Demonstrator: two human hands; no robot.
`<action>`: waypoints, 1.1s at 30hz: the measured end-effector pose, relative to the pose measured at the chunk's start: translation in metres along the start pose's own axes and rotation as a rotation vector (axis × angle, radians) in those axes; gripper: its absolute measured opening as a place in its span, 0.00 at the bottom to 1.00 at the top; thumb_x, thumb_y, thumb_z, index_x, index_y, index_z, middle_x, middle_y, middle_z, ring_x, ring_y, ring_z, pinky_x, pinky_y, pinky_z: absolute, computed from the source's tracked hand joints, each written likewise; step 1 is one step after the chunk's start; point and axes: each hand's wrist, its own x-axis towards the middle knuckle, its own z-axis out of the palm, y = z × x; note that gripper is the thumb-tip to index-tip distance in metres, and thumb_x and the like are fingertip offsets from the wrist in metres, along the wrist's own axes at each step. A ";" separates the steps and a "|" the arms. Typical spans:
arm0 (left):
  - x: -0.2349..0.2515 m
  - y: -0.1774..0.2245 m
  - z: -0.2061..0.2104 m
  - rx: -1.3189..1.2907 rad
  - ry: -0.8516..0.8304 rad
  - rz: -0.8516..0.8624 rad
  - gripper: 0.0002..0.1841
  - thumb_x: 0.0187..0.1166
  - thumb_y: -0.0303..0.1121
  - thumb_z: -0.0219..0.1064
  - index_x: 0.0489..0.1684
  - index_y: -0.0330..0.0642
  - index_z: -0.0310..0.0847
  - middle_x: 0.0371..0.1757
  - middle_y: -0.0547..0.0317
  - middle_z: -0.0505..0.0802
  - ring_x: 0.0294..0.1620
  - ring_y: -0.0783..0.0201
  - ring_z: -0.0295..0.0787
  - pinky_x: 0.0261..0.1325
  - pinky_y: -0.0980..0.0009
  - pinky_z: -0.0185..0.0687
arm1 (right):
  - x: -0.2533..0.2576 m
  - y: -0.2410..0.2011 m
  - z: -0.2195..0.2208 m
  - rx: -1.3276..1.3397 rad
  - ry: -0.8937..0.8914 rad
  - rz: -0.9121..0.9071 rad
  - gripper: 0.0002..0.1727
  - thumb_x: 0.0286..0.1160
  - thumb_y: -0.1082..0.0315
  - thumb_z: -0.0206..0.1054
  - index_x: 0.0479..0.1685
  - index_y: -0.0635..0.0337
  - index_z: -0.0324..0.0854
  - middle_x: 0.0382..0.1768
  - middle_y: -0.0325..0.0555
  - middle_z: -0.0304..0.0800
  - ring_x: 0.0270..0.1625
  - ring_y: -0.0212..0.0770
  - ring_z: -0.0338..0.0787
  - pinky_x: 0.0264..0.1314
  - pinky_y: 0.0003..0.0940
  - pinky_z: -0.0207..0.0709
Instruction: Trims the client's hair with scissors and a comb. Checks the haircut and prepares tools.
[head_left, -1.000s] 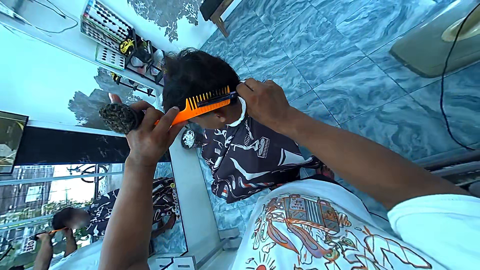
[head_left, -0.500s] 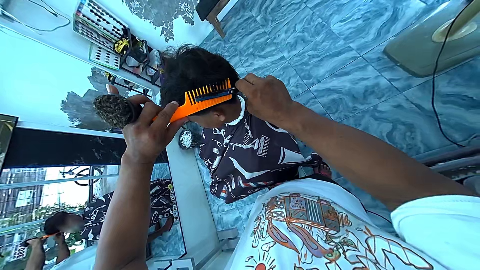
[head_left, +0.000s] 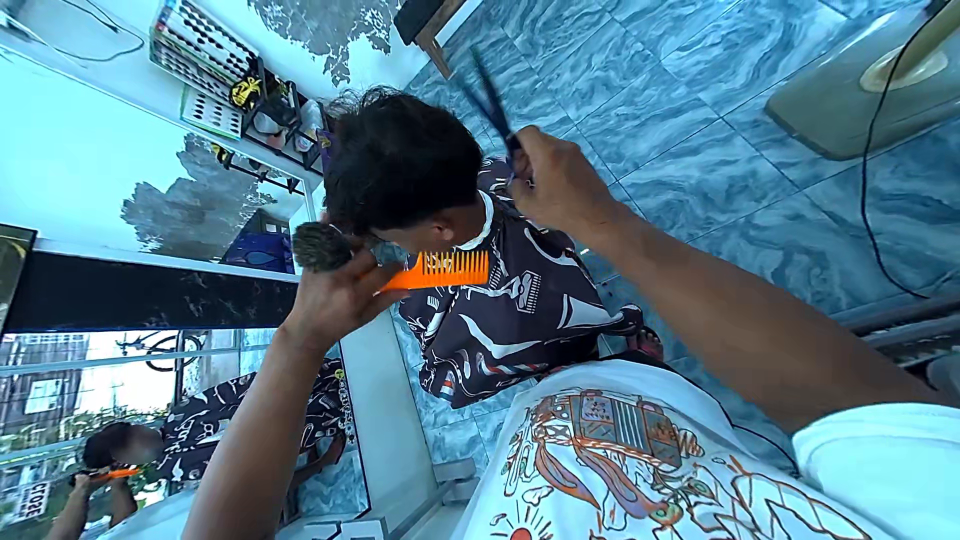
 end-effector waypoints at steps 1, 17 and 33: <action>-0.002 -0.007 -0.003 -0.006 0.018 -0.041 0.21 0.81 0.54 0.69 0.57 0.49 0.93 0.35 0.47 0.90 0.52 0.42 0.87 0.79 0.32 0.63 | 0.000 0.006 -0.003 -0.006 -0.005 0.028 0.17 0.75 0.71 0.63 0.62 0.62 0.77 0.48 0.57 0.89 0.50 0.57 0.92 0.50 0.62 0.85; 0.024 -0.032 -0.029 0.171 0.294 -0.054 0.20 0.80 0.49 0.73 0.66 0.51 0.89 0.34 0.47 0.85 0.49 0.44 0.86 0.80 0.35 0.58 | -0.005 -0.031 0.011 -0.350 -0.048 -0.225 0.16 0.74 0.75 0.61 0.60 0.61 0.80 0.56 0.61 0.84 0.56 0.63 0.88 0.48 0.59 0.80; -0.004 0.006 0.016 -0.220 0.095 -0.142 0.25 0.78 0.58 0.69 0.50 0.43 0.94 0.37 0.47 0.91 0.48 0.48 0.88 0.63 0.45 0.80 | -0.011 -0.002 0.001 -0.094 0.087 0.029 0.17 0.76 0.71 0.61 0.62 0.62 0.80 0.53 0.58 0.89 0.50 0.60 0.93 0.47 0.64 0.85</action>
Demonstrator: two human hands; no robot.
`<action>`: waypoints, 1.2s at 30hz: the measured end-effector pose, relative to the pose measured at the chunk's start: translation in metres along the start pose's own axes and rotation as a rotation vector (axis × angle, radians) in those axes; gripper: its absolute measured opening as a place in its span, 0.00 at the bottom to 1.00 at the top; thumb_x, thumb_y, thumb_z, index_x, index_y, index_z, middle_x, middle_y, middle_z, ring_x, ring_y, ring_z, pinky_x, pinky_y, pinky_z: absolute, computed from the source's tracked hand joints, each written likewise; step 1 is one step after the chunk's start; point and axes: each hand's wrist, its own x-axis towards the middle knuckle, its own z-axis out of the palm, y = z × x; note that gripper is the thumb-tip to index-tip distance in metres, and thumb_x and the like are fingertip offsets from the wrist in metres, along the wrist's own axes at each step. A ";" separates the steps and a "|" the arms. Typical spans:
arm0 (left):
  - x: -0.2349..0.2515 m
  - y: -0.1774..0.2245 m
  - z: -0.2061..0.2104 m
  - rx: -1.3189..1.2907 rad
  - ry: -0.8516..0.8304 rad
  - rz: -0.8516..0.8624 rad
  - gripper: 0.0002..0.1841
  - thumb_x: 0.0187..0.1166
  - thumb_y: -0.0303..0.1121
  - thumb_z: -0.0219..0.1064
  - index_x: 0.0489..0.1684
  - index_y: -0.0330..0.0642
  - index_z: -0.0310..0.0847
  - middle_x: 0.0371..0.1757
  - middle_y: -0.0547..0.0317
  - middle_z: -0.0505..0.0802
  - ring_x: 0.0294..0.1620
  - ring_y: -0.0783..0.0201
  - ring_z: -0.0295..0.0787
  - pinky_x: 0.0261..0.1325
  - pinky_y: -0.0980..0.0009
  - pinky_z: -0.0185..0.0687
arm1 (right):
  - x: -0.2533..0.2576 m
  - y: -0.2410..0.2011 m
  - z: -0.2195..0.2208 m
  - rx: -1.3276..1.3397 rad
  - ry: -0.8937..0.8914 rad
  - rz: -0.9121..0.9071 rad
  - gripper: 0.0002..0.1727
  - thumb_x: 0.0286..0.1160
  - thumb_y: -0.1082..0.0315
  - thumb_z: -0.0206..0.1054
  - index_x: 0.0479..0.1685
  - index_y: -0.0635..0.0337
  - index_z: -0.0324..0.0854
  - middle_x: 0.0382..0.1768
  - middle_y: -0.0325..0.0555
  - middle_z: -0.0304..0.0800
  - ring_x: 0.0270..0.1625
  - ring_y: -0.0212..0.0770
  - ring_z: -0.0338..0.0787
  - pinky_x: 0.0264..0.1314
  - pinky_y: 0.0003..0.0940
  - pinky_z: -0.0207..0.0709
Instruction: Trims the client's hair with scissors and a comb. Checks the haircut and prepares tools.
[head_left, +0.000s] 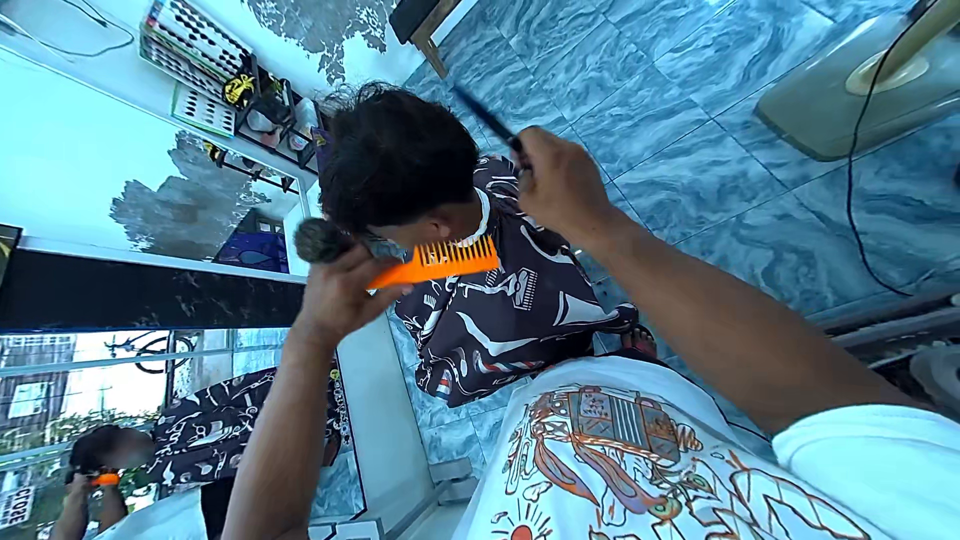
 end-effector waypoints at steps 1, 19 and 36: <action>-0.012 -0.005 0.012 -0.069 0.003 -0.015 0.24 0.77 0.57 0.72 0.50 0.43 0.94 0.36 0.49 0.90 0.48 0.50 0.87 0.65 0.47 0.78 | 0.001 0.010 -0.001 0.031 0.034 0.045 0.17 0.77 0.70 0.61 0.63 0.63 0.79 0.51 0.59 0.89 0.50 0.60 0.92 0.47 0.64 0.85; -0.011 -0.040 -0.019 0.304 0.301 0.059 0.19 0.77 0.47 0.77 0.59 0.48 0.91 0.33 0.49 0.84 0.47 0.48 0.85 0.79 0.39 0.61 | 0.000 -0.017 0.043 -0.263 0.047 -0.300 0.13 0.79 0.75 0.58 0.56 0.58 0.82 0.55 0.58 0.86 0.58 0.59 0.89 0.46 0.55 0.81; -0.015 -0.008 0.006 0.156 0.051 0.031 0.20 0.77 0.51 0.74 0.54 0.45 0.93 0.32 0.50 0.88 0.46 0.47 0.87 0.71 0.42 0.73 | -0.002 0.013 0.035 0.071 0.059 0.028 0.16 0.75 0.72 0.61 0.60 0.61 0.81 0.53 0.55 0.89 0.49 0.56 0.93 0.45 0.59 0.86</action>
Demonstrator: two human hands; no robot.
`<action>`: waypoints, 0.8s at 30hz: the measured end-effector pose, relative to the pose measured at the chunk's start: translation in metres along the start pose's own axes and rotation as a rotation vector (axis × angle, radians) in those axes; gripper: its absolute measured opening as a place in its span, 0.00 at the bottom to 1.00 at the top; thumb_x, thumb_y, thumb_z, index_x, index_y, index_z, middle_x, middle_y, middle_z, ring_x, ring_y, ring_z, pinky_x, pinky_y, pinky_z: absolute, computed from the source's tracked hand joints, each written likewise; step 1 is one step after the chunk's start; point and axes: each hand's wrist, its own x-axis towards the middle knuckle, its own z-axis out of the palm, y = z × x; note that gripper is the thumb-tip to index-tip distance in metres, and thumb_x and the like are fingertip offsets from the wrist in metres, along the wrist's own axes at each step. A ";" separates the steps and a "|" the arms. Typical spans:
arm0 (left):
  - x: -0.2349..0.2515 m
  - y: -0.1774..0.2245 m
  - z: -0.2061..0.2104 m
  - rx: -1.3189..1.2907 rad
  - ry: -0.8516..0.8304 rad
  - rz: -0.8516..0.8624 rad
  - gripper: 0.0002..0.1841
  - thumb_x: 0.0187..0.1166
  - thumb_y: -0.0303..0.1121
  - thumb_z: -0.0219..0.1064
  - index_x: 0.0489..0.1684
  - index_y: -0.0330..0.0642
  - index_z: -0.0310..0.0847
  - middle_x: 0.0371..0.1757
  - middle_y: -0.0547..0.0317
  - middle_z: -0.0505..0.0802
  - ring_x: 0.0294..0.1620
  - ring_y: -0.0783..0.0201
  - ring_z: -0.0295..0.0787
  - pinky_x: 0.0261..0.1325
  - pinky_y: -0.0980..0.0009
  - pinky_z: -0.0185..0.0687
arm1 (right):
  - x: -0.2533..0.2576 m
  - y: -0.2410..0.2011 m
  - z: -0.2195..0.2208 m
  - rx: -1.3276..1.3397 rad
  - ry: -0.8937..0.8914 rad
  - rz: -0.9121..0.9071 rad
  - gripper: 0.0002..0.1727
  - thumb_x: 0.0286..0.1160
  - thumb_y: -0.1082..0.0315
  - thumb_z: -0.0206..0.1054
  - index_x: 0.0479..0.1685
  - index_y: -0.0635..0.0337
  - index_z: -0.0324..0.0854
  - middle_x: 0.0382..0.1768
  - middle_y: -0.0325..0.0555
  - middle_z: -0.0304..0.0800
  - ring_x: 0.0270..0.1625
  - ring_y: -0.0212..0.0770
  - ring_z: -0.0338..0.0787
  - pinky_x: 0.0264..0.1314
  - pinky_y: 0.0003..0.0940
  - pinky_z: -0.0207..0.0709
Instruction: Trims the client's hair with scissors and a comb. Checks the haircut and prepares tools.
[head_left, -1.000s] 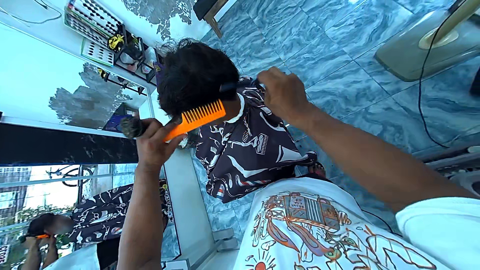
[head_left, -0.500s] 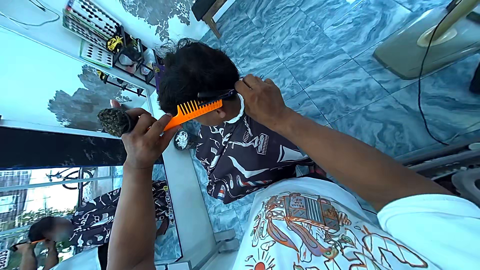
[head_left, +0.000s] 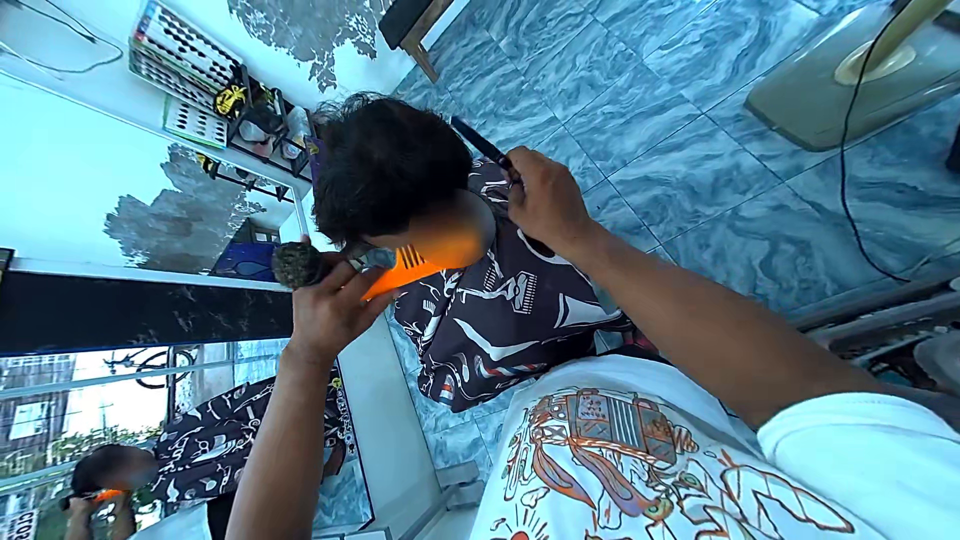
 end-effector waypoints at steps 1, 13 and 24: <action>0.001 -0.001 -0.002 0.005 0.041 -0.030 0.21 0.76 0.51 0.75 0.53 0.44 0.93 0.31 0.50 0.87 0.46 0.48 0.87 0.72 0.43 0.73 | 0.001 0.004 0.000 -0.039 0.013 -0.016 0.15 0.76 0.73 0.60 0.60 0.60 0.82 0.54 0.55 0.89 0.48 0.56 0.93 0.44 0.58 0.87; 0.028 -0.005 -0.026 0.256 0.223 0.054 0.19 0.78 0.47 0.76 0.61 0.49 0.91 0.31 0.50 0.84 0.45 0.46 0.84 0.76 0.35 0.61 | 0.008 -0.012 0.020 -0.214 0.012 -0.364 0.11 0.77 0.76 0.60 0.53 0.58 0.84 0.51 0.56 0.89 0.50 0.57 0.92 0.44 0.54 0.81; 0.032 -0.002 -0.028 0.260 0.233 0.066 0.19 0.76 0.46 0.77 0.59 0.46 0.91 0.30 0.50 0.84 0.43 0.47 0.84 0.77 0.37 0.62 | 0.003 -0.012 0.021 -0.214 -0.003 -0.303 0.14 0.75 0.75 0.60 0.56 0.58 0.82 0.54 0.56 0.86 0.54 0.57 0.90 0.45 0.54 0.81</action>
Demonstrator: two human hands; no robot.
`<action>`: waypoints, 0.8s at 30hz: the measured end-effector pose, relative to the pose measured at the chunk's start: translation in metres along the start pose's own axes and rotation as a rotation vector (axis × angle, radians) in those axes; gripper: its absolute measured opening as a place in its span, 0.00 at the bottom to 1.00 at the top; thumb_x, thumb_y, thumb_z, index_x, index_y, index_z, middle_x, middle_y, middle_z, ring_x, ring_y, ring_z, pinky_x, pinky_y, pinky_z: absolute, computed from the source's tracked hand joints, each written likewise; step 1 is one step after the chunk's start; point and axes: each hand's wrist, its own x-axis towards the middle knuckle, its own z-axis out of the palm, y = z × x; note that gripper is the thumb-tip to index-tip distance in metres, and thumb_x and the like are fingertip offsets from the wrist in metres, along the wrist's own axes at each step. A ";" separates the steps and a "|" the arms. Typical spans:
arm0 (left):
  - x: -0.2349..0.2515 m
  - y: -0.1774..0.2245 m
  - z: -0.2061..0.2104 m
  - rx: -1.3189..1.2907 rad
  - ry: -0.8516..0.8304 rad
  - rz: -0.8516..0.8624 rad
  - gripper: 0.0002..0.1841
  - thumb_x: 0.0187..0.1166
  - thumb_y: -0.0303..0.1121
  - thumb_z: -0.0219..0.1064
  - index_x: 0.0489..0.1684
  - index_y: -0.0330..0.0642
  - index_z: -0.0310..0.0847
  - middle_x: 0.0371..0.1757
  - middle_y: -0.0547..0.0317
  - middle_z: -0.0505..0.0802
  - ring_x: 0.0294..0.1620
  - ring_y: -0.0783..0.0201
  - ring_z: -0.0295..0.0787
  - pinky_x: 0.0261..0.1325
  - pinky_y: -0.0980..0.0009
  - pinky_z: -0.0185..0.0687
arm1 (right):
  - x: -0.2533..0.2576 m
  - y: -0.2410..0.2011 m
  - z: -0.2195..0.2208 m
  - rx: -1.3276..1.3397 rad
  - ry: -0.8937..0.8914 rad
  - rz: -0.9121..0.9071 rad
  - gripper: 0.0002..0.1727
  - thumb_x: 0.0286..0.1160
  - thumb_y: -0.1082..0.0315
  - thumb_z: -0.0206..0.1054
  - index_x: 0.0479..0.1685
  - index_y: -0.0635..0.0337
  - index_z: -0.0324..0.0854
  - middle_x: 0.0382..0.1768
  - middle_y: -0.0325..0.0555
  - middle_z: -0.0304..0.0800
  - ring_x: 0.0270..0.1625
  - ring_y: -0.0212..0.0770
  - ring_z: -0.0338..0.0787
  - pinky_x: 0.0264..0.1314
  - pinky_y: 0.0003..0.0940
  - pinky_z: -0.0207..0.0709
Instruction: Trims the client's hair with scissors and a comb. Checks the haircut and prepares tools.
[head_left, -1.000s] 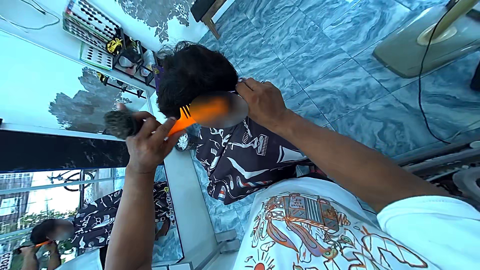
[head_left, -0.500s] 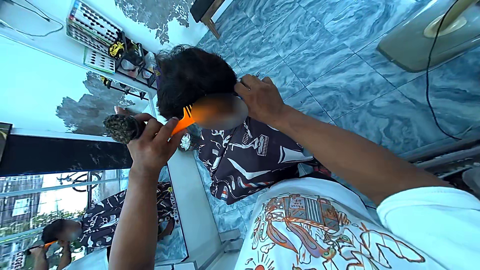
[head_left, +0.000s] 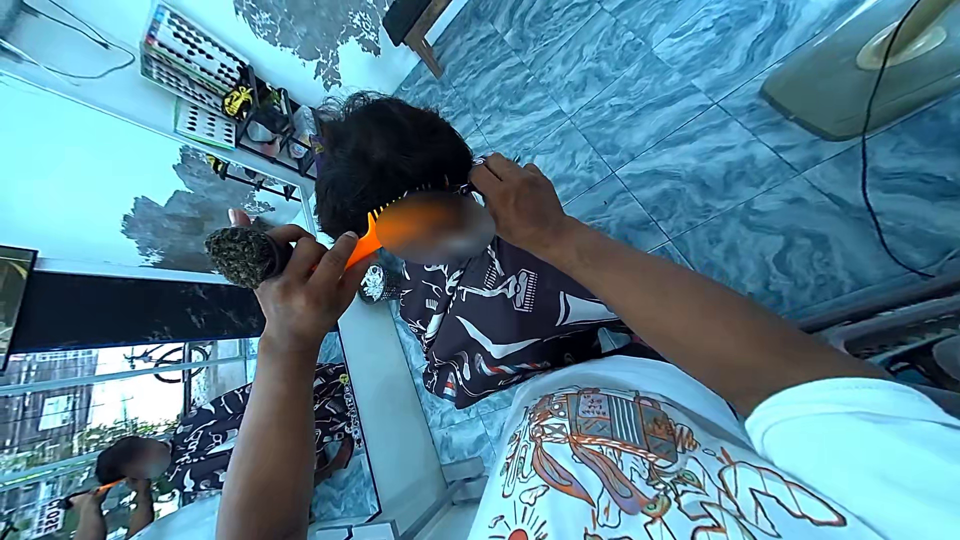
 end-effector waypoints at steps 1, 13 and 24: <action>0.000 0.004 -0.001 -0.028 -0.046 -0.024 0.19 0.78 0.47 0.76 0.59 0.46 0.91 0.31 0.49 0.85 0.45 0.46 0.85 0.77 0.38 0.62 | 0.000 0.001 0.000 0.011 0.013 -0.006 0.13 0.77 0.75 0.60 0.56 0.58 0.83 0.53 0.56 0.88 0.51 0.57 0.91 0.44 0.54 0.82; -0.013 -0.015 0.000 -0.452 -0.222 -0.235 0.20 0.73 0.49 0.79 0.50 0.41 0.94 0.32 0.51 0.90 0.44 0.56 0.88 0.80 0.46 0.63 | -0.008 0.025 -0.012 0.039 -0.054 0.092 0.15 0.76 0.75 0.60 0.59 0.59 0.83 0.55 0.57 0.87 0.50 0.59 0.92 0.43 0.58 0.84; 0.011 -0.026 -0.006 -0.061 -0.043 0.005 0.19 0.77 0.48 0.77 0.61 0.48 0.91 0.33 0.48 0.85 0.47 0.47 0.86 0.81 0.33 0.56 | -0.003 0.000 0.004 -0.015 0.049 -0.029 0.15 0.75 0.78 0.60 0.56 0.57 0.84 0.50 0.56 0.89 0.49 0.57 0.92 0.41 0.53 0.82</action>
